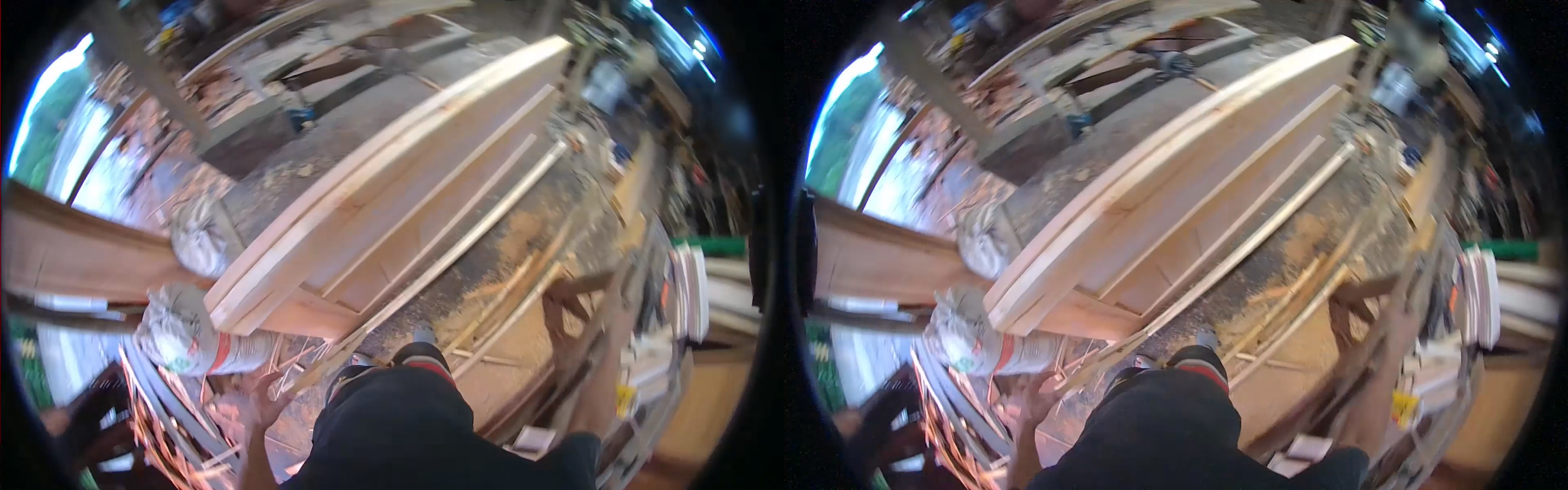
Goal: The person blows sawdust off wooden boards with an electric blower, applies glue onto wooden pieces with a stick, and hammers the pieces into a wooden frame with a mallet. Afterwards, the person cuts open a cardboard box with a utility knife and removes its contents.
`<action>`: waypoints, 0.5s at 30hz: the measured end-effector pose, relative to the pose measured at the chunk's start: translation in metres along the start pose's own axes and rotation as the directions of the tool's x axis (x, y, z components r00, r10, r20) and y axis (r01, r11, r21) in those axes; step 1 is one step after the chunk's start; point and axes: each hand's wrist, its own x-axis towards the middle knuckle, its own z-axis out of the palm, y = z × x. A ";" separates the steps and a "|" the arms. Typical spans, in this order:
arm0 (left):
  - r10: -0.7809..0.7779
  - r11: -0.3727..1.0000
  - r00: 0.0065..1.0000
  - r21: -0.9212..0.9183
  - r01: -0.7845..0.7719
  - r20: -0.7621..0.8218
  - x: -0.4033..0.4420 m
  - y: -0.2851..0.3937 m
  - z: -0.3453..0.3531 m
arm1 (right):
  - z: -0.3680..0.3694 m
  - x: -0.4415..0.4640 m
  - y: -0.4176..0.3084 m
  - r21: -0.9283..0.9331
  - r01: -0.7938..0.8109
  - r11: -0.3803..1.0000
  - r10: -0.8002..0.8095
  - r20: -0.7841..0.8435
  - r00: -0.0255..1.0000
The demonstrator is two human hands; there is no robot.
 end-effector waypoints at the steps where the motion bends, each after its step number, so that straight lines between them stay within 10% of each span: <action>1: 0.041 0.984 0.998 0.173 -0.050 0.052 0.002 0.008 0.005 | 0.002 0.025 0.007 0.036 0.074 0.997 -0.074 -0.006 0.997; 15: -0.039 0.958 0.993 0.277 0.070 -0.114 -0.005 -0.036 0.054 | 0.089 0.167 -0.152 0.437 0.491 0.754 -0.612 0.194 0.767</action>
